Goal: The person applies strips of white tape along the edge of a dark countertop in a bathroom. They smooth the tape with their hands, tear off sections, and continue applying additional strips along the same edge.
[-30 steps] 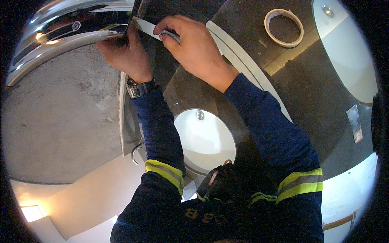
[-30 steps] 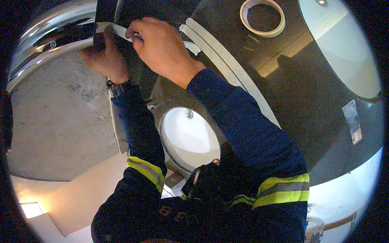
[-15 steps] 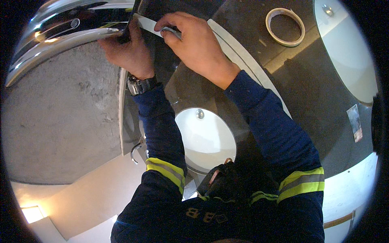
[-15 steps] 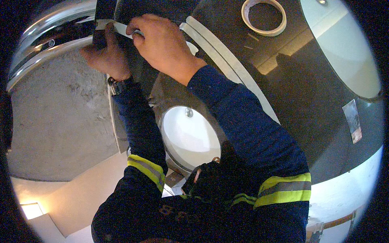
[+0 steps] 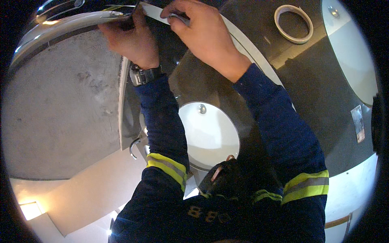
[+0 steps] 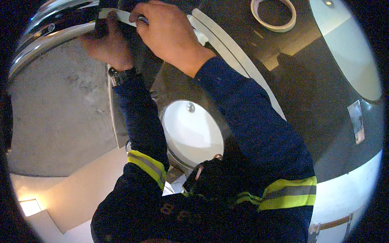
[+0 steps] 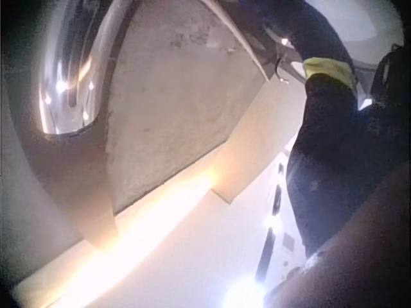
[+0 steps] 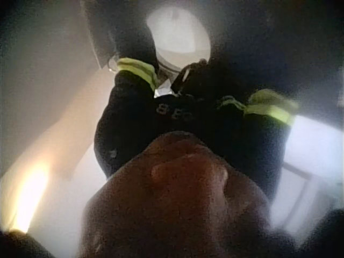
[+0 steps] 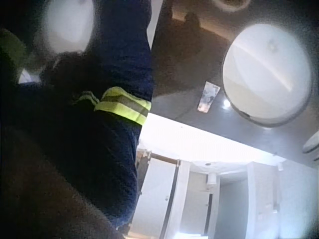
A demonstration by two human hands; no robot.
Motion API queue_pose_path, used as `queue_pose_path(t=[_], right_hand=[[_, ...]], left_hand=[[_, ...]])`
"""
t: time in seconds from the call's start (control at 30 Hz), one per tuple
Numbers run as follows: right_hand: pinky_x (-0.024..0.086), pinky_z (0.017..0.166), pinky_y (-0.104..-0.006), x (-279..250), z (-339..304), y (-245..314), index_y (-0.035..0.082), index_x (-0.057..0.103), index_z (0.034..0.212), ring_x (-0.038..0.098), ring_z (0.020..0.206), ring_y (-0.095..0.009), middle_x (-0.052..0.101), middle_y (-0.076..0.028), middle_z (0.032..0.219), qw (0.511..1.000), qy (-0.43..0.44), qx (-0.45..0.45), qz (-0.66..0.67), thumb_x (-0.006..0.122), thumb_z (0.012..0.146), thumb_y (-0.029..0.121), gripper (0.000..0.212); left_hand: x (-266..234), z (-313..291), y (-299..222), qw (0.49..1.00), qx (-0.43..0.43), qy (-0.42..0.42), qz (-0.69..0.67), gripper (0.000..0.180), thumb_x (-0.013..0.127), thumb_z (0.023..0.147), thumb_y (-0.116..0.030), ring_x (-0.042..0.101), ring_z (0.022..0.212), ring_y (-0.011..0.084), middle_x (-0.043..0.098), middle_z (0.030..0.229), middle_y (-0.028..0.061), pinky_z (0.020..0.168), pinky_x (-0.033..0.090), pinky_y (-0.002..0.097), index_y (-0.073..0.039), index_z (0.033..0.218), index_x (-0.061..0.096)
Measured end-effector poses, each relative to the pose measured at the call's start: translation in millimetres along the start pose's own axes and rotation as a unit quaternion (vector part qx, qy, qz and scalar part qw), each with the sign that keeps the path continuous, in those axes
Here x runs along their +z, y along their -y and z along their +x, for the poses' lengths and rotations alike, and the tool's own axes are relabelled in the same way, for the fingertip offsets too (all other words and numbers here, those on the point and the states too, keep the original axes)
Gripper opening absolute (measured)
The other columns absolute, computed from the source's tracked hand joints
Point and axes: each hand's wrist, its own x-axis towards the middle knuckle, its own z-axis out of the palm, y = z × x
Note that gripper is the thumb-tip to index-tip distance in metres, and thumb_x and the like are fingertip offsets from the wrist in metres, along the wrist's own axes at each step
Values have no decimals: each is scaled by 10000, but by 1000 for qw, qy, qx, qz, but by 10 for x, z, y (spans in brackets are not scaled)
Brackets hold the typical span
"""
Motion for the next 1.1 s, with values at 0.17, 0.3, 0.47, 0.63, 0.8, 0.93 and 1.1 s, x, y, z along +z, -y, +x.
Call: queue_pose_path(t=[0.17,0.3,0.47,0.63,0.8,0.93,1.1], right_hand=[[529,866,-450,-44,-22,62,-12,687,1051,675,1009,-411,695,-211,1032,1000,-3,8,-3,620,901,12,165],[530,874,-449,-61,-20,44,-12,691,1061,676,1013,-409,699,-211,1038,1000,-3,20,7,622,905,20,174],[531,878,-445,-54,-8,17,-11,692,1059,674,1019,-410,701,-214,1050,1000,5,17,-22,624,899,19,176],[531,883,-442,-64,-31,-5,-7,695,1054,672,1028,-409,702,-214,1056,999,-3,2,-39,628,891,14,177],[529,894,-442,-69,-27,-19,-1,698,1051,670,1034,-407,702,-213,1058,999,-1,-1,-36,639,882,14,180],[527,900,-445,-61,-35,-29,1,701,1054,669,1034,-408,700,-216,1063,999,-2,8,-45,642,884,16,181],[524,907,-454,-61,-18,-32,-1,700,1060,663,1044,-412,697,-215,1063,999,-11,-9,-41,647,886,20,183]], left_hand=[[66,-52,-27,997,9,5,-71,401,826,838,-82,670,895,229,698,988,156,821,546,376,48,1148,607],[107,-83,-58,991,-27,1,-129,393,823,866,-107,679,896,263,691,986,184,815,543,373,66,1162,630],[31,-71,-127,995,56,18,79,445,829,862,-130,684,949,345,687,1082,212,831,543,416,49,1206,613],[7,-69,-263,991,-19,32,126,509,824,867,-138,683,978,342,686,1099,216,844,540,400,38,1273,571],[-2,-13,-250,999,-8,52,-3,588,818,859,-80,675,1049,286,676,1188,216,881,532,370,35,1351,518],[63,8,-129,982,-16,47,-183,722,796,869,-21,635,1142,263,607,1343,207,948,523,362,5,1471,400],[57,-4,-95,985,7,-10,-172,644,850,826,-79,637,1151,288,646,1214,200,1025,519,417,58,1330,474]])
